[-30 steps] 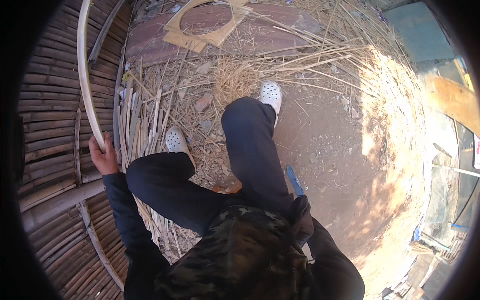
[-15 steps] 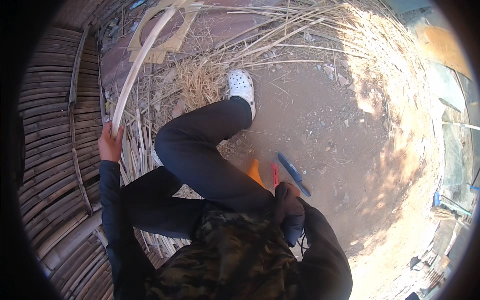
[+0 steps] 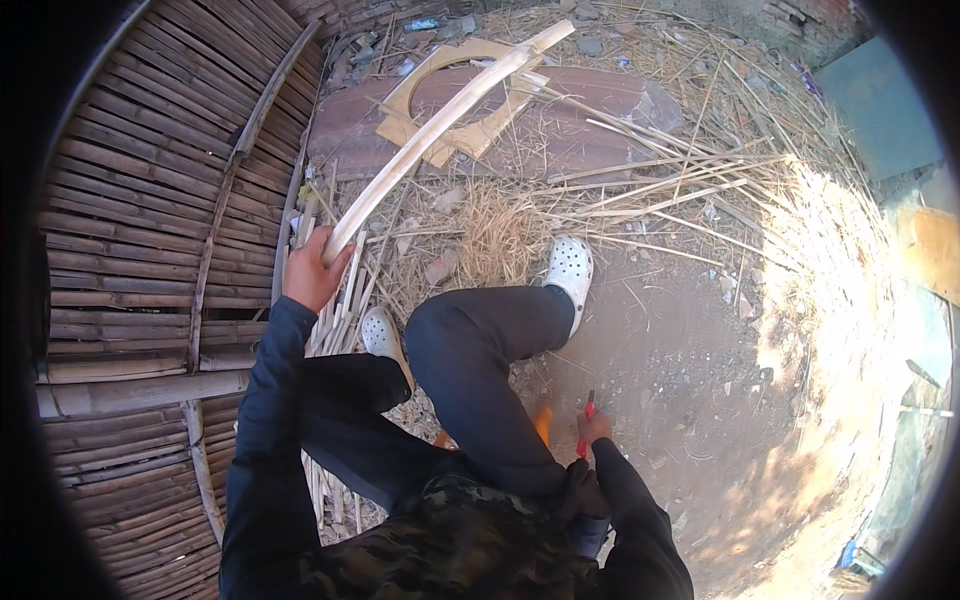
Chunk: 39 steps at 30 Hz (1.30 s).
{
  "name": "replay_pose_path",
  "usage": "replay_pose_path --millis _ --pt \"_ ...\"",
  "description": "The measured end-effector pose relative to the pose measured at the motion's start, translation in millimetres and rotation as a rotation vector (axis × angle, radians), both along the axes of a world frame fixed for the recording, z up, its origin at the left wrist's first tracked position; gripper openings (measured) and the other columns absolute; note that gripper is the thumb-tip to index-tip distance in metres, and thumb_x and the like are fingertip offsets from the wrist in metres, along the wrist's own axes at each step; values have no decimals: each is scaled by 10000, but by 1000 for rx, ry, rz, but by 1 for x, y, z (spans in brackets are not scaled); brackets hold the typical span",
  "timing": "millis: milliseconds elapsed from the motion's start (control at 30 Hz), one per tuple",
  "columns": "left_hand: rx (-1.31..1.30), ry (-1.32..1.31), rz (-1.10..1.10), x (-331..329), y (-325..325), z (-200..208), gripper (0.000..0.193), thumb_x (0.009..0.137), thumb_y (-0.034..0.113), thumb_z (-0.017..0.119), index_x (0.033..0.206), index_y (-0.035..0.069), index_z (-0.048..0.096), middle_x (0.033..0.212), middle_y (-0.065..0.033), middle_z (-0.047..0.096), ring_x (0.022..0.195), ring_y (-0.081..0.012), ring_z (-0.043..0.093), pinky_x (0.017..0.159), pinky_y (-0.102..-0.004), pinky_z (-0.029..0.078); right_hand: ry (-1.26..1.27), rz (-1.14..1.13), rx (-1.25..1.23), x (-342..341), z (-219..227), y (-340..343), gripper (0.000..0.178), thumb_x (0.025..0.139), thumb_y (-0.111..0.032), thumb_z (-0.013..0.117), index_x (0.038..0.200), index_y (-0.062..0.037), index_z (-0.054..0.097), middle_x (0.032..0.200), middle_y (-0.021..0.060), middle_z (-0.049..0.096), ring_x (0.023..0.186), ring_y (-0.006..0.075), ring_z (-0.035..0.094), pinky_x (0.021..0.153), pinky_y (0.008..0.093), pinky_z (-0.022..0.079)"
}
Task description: The person sits on the ground and uses a large knife to split a bundle of thin bamboo strips into finer strands. They then switch to a smaller red-handled knife to shave and smooth a longer bamboo pole, removing the outer layer to create a clean surface.
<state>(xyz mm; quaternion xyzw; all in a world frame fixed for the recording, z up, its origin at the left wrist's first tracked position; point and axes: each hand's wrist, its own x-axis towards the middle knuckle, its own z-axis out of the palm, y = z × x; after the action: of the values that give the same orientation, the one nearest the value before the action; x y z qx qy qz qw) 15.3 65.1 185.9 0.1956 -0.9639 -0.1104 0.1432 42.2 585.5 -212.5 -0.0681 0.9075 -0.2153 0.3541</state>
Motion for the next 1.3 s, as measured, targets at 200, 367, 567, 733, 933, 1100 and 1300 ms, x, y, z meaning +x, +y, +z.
replay_pose_path --millis 200,367,567,733,933,1100,1300 --pt "198 8 -85 1 8 53 341 827 261 730 991 8 571 751 -192 615 674 -339 628 619 -397 485 -174 -722 -757 -93 121 -9 101 946 -158 485 997 -78 450 606 49 526 465 151 547 425 294 477" --pt "1132 -17 -54 13 19 86 267 912 200 646 1063 16 525 673 -27 553 515 -99 513 468 -254 400 -155 -549 -1038 -157 299 -79 294 998 -352 458 1077 -72 494 625 -3 461 485 65 464 404 229 402" --pt "1257 42 -167 44 32 86 316 934 44 554 1215 6 413 798 -33 557 595 -84 537 548 -240 445 -430 -56 -1364 -174 442 -185 323 997 -358 475 1074 -47 509 765 0 519 623 69 527 472 214 428" --pt "1444 143 -256 42 57 77 506 917 7 556 1360 -1 311 981 -61 564 777 -114 583 704 -261 503 -422 83 -1440 -174 480 -258 298 958 -196 571 1194 -42 474 861 42 595 707 127 601 612 255 506" --pt "1488 341 -250 36 60 75 545 897 -9 563 1375 10 302 1074 -73 535 791 -116 574 699 -262 502 -528 259 -1402 -176 500 -306 399 945 -63 528 1327 -14 422 953 69 609 794 129 613 667 255 513" --pt "1623 472 -203 33 49 64 586 881 -39 553 1400 38 293 1051 -55 536 793 -103 559 670 -240 492 -641 226 -1396 -188 497 -324 449 858 35 450 1306 12 450 880 88 619 713 133 607 574 251 488" --pt "1727 477 -227 37 39 59 706 839 -74 553 1456 43 231 1170 -108 503 815 -117 569 642 -256 513 -587 65 -1403 -199 473 -351 414 844 -2 445 1256 25 481 790 63 577 652 123 555 549 255 461"
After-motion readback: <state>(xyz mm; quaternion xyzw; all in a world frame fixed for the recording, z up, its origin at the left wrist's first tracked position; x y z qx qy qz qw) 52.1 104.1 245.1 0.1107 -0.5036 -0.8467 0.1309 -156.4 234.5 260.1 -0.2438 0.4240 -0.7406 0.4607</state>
